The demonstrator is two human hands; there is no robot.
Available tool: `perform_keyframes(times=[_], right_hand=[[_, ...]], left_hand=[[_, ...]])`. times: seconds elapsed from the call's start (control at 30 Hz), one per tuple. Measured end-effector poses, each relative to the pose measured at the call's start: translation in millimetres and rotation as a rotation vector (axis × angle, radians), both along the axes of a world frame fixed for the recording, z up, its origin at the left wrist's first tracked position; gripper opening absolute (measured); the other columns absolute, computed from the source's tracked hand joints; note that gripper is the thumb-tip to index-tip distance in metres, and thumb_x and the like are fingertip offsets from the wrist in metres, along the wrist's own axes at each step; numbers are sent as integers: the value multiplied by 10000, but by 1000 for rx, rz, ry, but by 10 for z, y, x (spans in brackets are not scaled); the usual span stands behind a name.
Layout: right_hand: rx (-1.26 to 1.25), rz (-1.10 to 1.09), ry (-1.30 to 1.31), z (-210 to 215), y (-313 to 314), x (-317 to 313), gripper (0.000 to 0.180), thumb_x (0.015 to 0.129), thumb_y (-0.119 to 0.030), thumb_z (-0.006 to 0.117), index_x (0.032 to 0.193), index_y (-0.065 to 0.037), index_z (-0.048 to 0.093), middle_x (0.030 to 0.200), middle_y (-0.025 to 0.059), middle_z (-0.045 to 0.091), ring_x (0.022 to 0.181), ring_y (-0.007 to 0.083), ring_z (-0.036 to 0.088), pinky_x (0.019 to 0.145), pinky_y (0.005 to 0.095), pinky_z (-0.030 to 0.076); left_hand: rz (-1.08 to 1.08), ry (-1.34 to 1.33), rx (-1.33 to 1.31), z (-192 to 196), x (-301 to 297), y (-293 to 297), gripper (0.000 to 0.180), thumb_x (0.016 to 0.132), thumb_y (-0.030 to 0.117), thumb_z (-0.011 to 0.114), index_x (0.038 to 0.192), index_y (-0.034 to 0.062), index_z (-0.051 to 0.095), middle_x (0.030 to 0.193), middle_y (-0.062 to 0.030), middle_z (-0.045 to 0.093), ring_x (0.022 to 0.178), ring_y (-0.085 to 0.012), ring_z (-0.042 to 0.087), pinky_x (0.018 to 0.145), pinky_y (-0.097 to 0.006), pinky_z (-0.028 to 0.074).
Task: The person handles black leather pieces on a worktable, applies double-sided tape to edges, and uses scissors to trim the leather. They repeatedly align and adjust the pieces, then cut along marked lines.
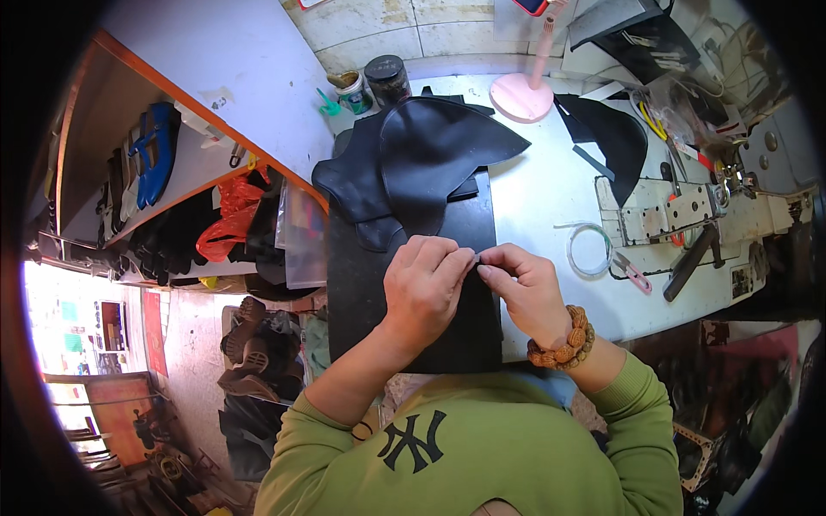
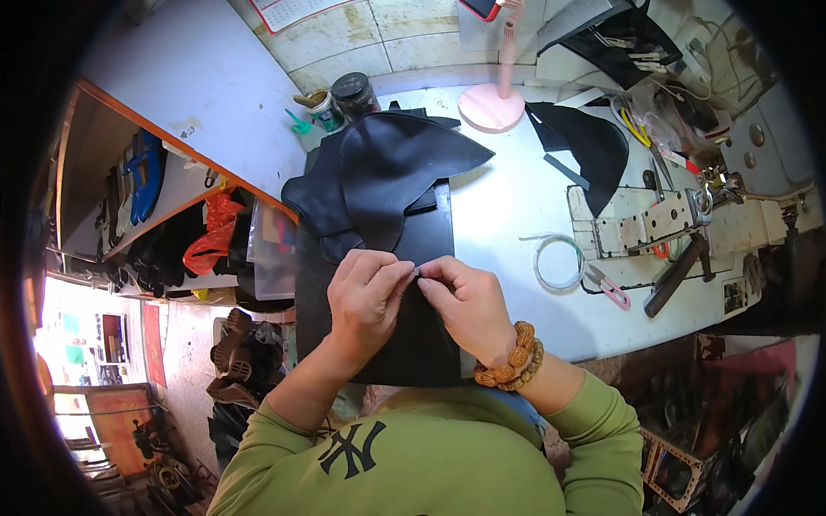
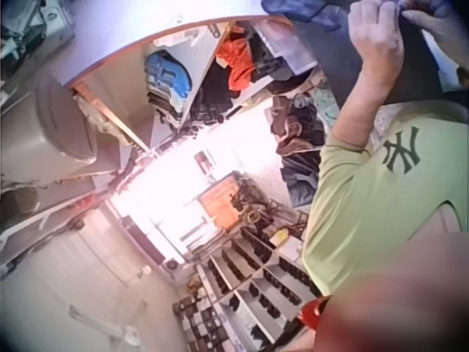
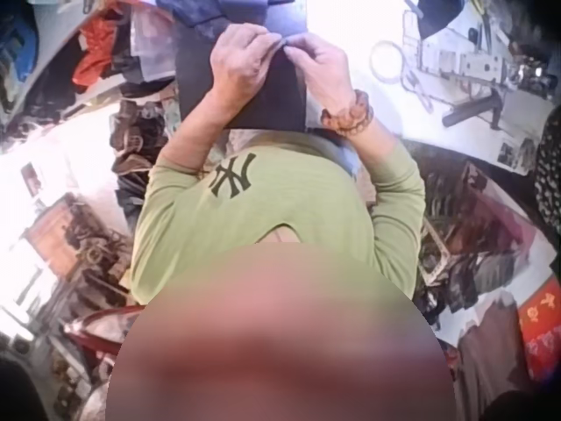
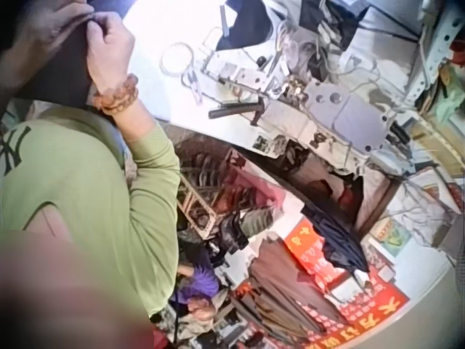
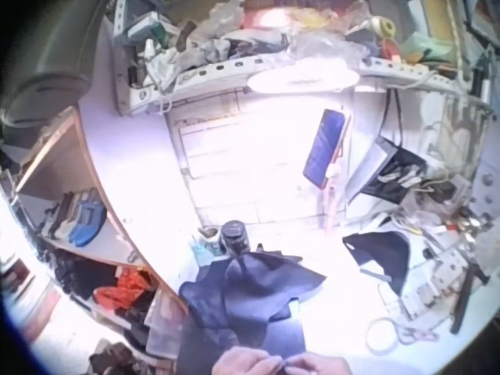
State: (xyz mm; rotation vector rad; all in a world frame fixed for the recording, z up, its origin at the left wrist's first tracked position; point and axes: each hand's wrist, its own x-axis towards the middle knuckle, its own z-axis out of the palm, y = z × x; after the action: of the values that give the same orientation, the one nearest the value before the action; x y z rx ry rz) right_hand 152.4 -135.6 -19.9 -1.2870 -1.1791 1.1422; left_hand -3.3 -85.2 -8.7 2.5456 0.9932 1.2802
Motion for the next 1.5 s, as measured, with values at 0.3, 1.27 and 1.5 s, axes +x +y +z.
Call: perform_keyframes(times=[0.3,1.27,1.5], right_hand=[[163,43,-395,165,-11,61,114,838,-85,659,915,-1,653,787,180,661,705,326,662,619,333,516],[-321,39,313,-369,104,345,66,901,-42,598,938,-5,640,805,-56,563,738,32,473,665,186,389],[-303,12,261,-287,-207,451,63,905,-42,594,935,-1,630,809,-56,560,740,31,471,667,182,384]], left_hand=[[-190,39,-81,0,-85,72,157,724,-4,718,849,31,630,786,-88,618,691,-270,585,595,-351,480],[316,845,-224,283,-1692,-347,149,730,134,677,853,53,657,1016,-118,636,949,-294,596,807,-426,468],[-66,812,349,-210,-657,699,419,856,130,509,1274,141,535,1427,-112,439,1331,-257,401,1125,-486,262]])
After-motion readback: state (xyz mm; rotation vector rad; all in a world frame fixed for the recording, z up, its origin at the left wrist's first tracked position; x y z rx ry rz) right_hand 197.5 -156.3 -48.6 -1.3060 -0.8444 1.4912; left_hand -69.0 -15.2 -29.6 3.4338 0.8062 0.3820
